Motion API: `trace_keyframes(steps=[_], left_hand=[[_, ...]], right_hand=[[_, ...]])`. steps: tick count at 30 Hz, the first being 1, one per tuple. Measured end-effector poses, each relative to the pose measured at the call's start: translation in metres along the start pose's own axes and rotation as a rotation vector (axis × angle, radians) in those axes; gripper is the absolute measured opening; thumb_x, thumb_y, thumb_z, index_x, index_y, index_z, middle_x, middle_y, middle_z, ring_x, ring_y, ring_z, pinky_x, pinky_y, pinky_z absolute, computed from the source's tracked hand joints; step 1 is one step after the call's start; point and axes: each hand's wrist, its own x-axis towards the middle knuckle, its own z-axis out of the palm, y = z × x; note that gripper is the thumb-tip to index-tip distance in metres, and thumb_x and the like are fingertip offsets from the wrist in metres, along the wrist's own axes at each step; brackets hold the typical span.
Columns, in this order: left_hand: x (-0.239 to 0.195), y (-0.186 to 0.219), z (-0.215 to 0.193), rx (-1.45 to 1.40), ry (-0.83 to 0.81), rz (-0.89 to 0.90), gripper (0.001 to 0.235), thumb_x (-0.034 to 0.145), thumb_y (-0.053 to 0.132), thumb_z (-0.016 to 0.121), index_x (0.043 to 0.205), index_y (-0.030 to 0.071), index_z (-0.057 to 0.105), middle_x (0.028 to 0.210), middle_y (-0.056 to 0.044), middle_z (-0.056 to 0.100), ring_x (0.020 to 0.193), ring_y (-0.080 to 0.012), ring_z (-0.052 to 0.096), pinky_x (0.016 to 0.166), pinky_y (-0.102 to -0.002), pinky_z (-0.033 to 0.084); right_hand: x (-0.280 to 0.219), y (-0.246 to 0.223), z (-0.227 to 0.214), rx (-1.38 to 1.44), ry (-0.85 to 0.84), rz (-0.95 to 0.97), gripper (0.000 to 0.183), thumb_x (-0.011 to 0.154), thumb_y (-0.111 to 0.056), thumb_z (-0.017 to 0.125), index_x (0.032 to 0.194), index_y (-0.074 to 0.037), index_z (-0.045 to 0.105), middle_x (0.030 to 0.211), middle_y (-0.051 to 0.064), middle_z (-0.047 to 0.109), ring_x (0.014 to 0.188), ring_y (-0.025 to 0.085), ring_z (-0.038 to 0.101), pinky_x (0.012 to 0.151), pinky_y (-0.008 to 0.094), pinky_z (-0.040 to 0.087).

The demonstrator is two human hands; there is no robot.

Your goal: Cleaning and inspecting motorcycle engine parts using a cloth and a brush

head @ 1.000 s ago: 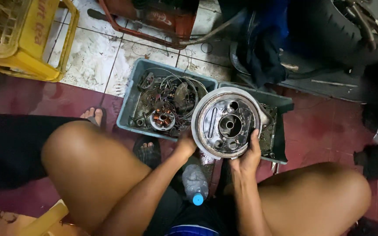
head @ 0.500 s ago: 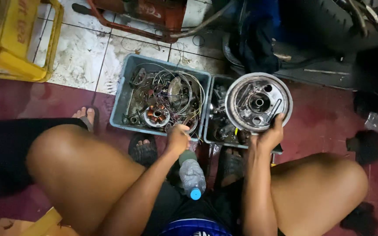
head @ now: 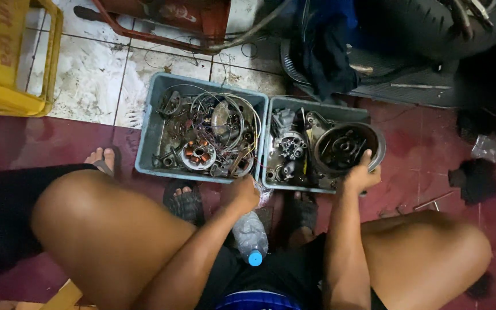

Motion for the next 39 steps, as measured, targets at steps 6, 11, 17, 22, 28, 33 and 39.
trace_keyframes(steps=[6, 11, 17, 22, 28, 33, 39], left_hand=[[-0.006, 0.010, -0.003, 0.097, -0.056, 0.040, 0.039, 0.090, 0.035, 0.054, 0.112, 0.005, 0.068, 0.108, -0.022, 0.074, 0.104, -0.0417, 0.073, 0.085, -0.059, 0.058], [-0.007, 0.008, -0.002, 0.028, -0.076, 0.079, 0.044, 0.094, 0.032, 0.051, 0.120, -0.002, 0.062, 0.115, -0.026, 0.071, 0.110, -0.0463, 0.069, 0.094, -0.061, 0.054], [-0.015, -0.001, -0.011, 0.034, -0.048, 0.057, 0.041, 0.092, 0.031, 0.053, 0.118, 0.000, 0.061, 0.112, -0.025, 0.071, 0.109, -0.0446, 0.070, 0.095, -0.059, 0.053], [-0.016, 0.001, -0.014, 0.042, -0.049, 0.053, 0.041, 0.094, 0.030, 0.051, 0.118, -0.001, 0.063, 0.116, -0.026, 0.070, 0.113, -0.0457, 0.069, 0.099, -0.059, 0.051], [0.002, -0.007, -0.006, 0.042, -0.110, 0.032, 0.048, 0.091, 0.030, 0.058, 0.123, -0.005, 0.062, 0.122, -0.030, 0.068, 0.114, -0.0498, 0.066, 0.097, -0.061, 0.051], [0.030, -0.029, -0.003, 0.037, -0.111, -0.029, 0.045, 0.089, 0.029, 0.062, 0.118, -0.006, 0.069, 0.116, -0.030, 0.070, 0.112, -0.0488, 0.068, 0.092, -0.060, 0.055], [0.004, -0.036, -0.070, -0.102, 0.108, -0.221, 0.031, 0.091, 0.018, 0.059, 0.109, -0.002, 0.074, 0.112, -0.025, 0.074, 0.114, -0.0440, 0.069, 0.089, -0.057, 0.057]], right_hand=[[0.032, 0.038, 0.003, -0.075, -0.091, -0.163, 0.030, 0.081, -0.012, 0.094, 0.073, -0.008, 0.065, 0.065, 0.001, 0.054, 0.063, 0.010, 0.047, 0.062, 0.023, 0.041], [0.064, 0.061, 0.016, -0.213, -0.256, -0.172, 0.033, 0.082, -0.021, 0.098, 0.078, -0.012, 0.067, 0.068, -0.001, 0.056, 0.066, 0.009, 0.049, 0.067, 0.021, 0.040], [0.127, 0.166, 0.005, -0.090, -0.226, -0.005, 0.033, 0.080, -0.017, 0.098, 0.078, -0.009, 0.066, 0.072, 0.002, 0.059, 0.069, 0.013, 0.055, 0.069, 0.024, 0.046], [0.096, 0.121, -0.008, -0.045, -0.244, 0.163, 0.028, 0.084, -0.023, 0.095, 0.090, -0.008, 0.072, 0.080, 0.005, 0.066, 0.071, 0.015, 0.064, 0.071, 0.027, 0.053], [0.085, 0.098, -0.030, -0.200, -0.444, 0.234, 0.007, 0.095, -0.020, 0.071, 0.098, -0.013, 0.071, 0.106, 0.000, 0.077, 0.092, 0.010, 0.072, 0.079, 0.021, 0.052], [0.055, 0.079, -0.019, -1.915, -0.546, -0.158, 0.043, 0.103, -0.008, 0.041, 0.109, -0.015, 0.083, 0.105, 0.009, 0.082, 0.107, 0.027, 0.075, 0.080, 0.040, 0.054], [0.132, 0.222, -0.017, -1.297, -0.260, -1.026, 0.013, 0.085, -0.018, 0.067, 0.086, -0.009, 0.076, 0.082, 0.012, 0.066, 0.078, 0.032, 0.063, 0.065, 0.046, 0.037]])
